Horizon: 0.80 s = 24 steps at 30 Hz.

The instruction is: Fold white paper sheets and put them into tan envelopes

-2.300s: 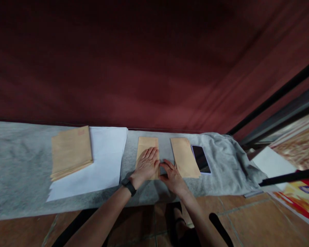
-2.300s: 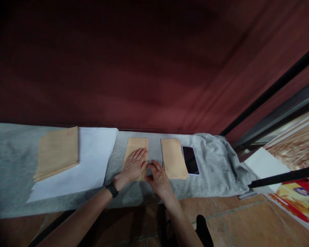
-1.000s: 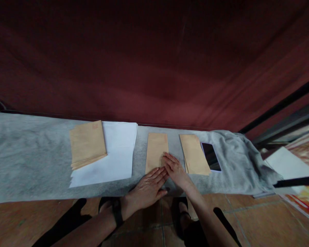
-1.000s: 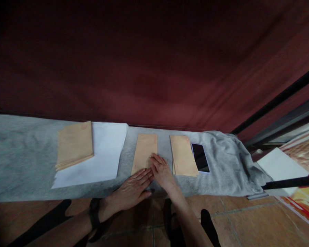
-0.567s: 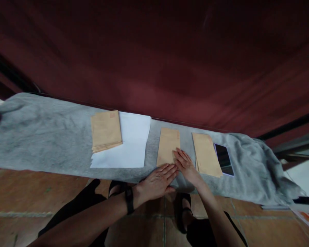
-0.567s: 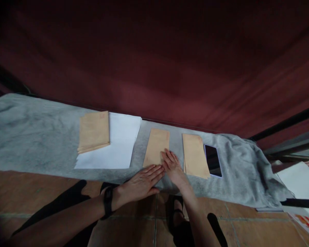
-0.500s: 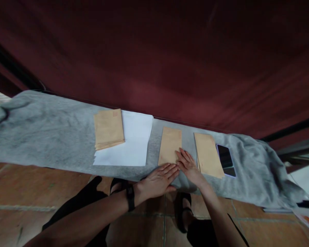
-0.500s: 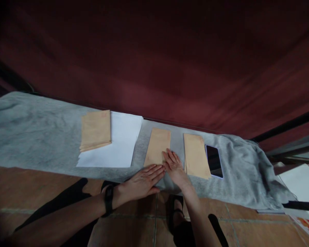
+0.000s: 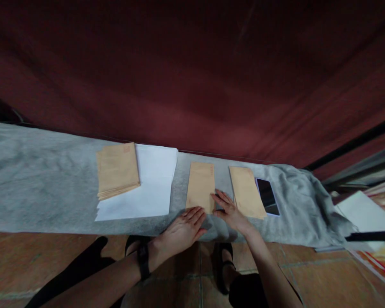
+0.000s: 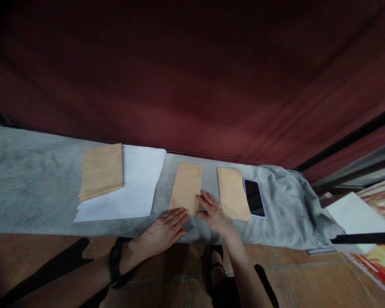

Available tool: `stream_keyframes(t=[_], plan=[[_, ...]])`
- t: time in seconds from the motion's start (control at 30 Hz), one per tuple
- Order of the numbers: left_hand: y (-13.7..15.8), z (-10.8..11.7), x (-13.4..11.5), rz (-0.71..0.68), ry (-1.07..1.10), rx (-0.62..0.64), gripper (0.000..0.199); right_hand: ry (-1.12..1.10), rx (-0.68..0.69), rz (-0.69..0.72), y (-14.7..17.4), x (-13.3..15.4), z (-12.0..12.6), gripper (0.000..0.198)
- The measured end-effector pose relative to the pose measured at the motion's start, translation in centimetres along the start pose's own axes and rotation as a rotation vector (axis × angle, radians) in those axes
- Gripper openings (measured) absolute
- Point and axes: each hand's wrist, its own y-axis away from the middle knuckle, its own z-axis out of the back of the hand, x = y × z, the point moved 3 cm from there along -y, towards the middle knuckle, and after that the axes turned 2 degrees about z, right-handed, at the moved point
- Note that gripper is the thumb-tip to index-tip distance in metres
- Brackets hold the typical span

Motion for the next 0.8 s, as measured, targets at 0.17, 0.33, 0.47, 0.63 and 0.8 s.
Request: stream_keyframes(t=[0.17, 0.33, 0.47, 0.63, 0.8], plan=[[-0.1, -0.3, 1.7, 0.074, 0.011, -0.06, 0.036, -0.021, 0.022, -0.042, -0.2, 0.5, 0.5, 0.067], [-0.4, -0.1, 3.5, 0.217, 0.02, -0.137, 0.036, -0.034, 0.025, -0.062, -0.3, 1.1, 1.0, 0.065], [-1.0, 0.2, 4.4, 0.317, 0.113, -0.197, 0.03, -0.011, 0.02, -0.062, -0.2, 1.5, 1.3, 0.063], [-2.1, 0.7, 6.0, 0.526, 0.558, -0.271, 0.034, 0.036, -0.007, -0.036, -0.2, 1.9, 1.3, 0.06], [-3.0, 0.8, 8.1, 0.843, 1.016, -0.311, 0.056, 0.075, -0.056, -0.016, -0.4, 2.3, 1.1, 0.055]])
